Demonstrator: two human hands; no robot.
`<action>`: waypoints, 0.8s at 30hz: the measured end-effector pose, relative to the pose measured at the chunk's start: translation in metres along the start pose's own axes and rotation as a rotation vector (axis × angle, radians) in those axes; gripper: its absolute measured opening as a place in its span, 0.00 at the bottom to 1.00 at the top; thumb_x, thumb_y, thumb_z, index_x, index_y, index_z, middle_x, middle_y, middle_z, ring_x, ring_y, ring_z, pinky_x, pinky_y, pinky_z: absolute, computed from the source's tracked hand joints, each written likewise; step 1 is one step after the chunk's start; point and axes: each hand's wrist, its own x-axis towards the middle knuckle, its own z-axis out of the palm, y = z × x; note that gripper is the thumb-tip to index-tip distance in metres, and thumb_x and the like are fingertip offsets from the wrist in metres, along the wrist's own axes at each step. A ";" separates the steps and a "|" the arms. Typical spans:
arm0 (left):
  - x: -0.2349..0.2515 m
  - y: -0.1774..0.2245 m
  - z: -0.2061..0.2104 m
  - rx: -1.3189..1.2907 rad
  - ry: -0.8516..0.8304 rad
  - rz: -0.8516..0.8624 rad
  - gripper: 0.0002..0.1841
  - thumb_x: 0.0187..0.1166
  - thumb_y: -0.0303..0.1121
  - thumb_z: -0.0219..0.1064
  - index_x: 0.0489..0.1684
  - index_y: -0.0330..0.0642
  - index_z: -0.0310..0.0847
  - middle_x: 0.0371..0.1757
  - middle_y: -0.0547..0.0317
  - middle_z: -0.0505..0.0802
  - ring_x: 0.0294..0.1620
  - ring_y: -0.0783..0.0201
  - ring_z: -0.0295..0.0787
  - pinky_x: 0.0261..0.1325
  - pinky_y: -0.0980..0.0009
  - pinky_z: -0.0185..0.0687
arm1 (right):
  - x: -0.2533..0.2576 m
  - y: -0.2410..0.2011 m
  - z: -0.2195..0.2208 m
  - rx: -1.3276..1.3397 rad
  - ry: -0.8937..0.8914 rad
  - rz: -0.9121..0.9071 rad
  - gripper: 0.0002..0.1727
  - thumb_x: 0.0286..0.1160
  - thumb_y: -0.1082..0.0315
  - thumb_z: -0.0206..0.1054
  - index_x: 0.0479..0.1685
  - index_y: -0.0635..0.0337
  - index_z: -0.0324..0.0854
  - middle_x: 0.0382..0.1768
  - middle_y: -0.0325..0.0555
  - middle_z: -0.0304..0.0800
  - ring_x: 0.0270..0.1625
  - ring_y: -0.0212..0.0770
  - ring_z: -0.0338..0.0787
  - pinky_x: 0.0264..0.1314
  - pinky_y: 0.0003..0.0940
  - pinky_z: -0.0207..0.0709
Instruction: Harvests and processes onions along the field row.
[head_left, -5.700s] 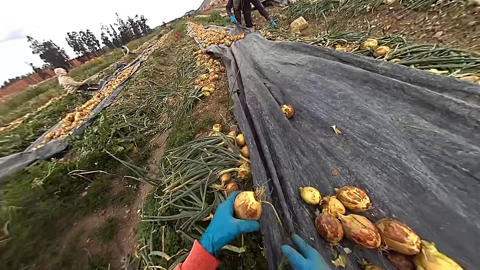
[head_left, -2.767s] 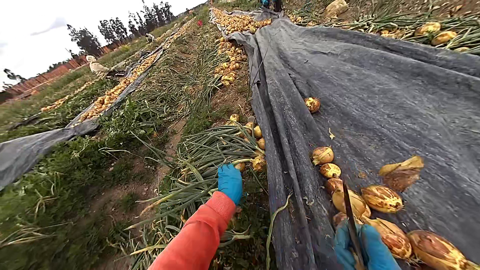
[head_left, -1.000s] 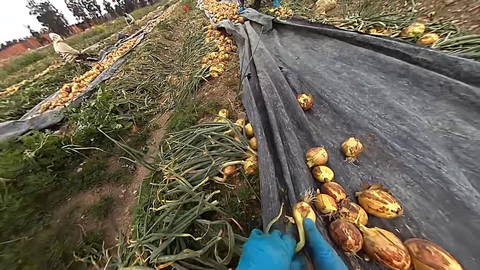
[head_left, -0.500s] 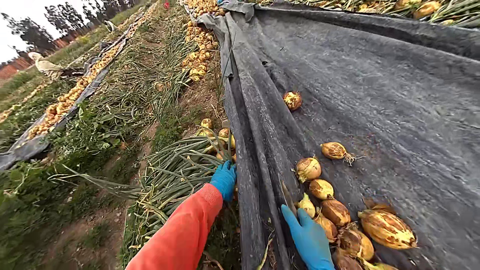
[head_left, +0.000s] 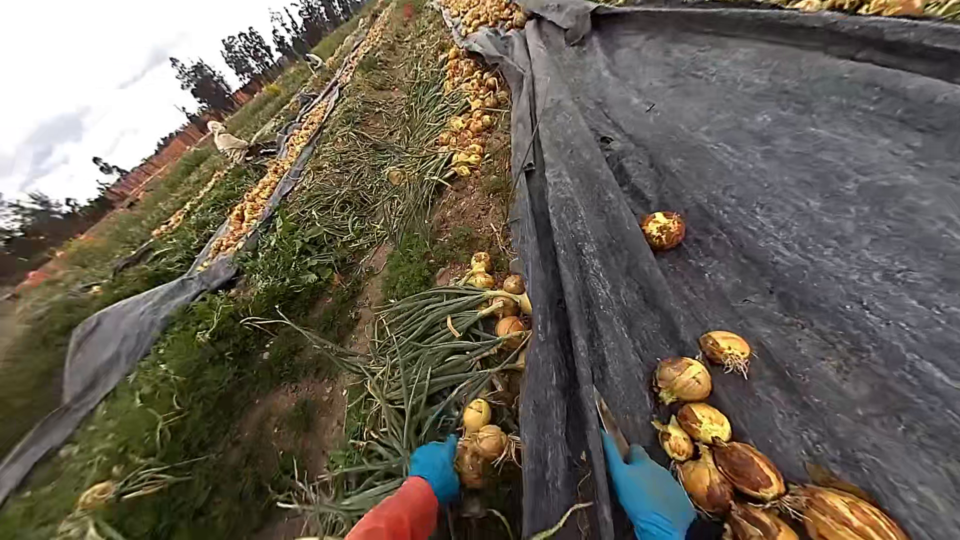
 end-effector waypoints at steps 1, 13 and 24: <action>0.002 -0.002 0.005 -0.020 -0.005 -0.015 0.38 0.77 0.34 0.66 0.92 0.45 0.58 0.77 0.36 0.83 0.78 0.36 0.80 0.75 0.34 0.75 | 0.000 -0.002 0.001 -0.024 -0.003 0.001 0.44 0.81 0.26 0.46 0.62 0.57 0.86 0.54 0.61 0.93 0.63 0.63 0.90 0.61 0.66 0.76; 0.019 0.012 -0.015 0.121 -0.085 -0.044 0.46 0.71 0.32 0.72 0.93 0.39 0.51 0.77 0.35 0.83 0.78 0.37 0.80 0.76 0.37 0.75 | 0.003 0.000 -0.010 -0.066 -0.035 0.040 0.44 0.79 0.23 0.44 0.59 0.53 0.88 0.56 0.55 0.94 0.65 0.57 0.90 0.62 0.62 0.77; 0.016 0.011 -0.062 -0.437 0.094 0.250 0.46 0.72 0.65 0.72 0.83 0.39 0.71 0.75 0.40 0.85 0.79 0.43 0.79 0.83 0.43 0.70 | 0.000 -0.009 -0.016 -0.079 0.010 0.098 0.41 0.82 0.27 0.46 0.55 0.55 0.89 0.57 0.56 0.92 0.66 0.57 0.89 0.63 0.62 0.76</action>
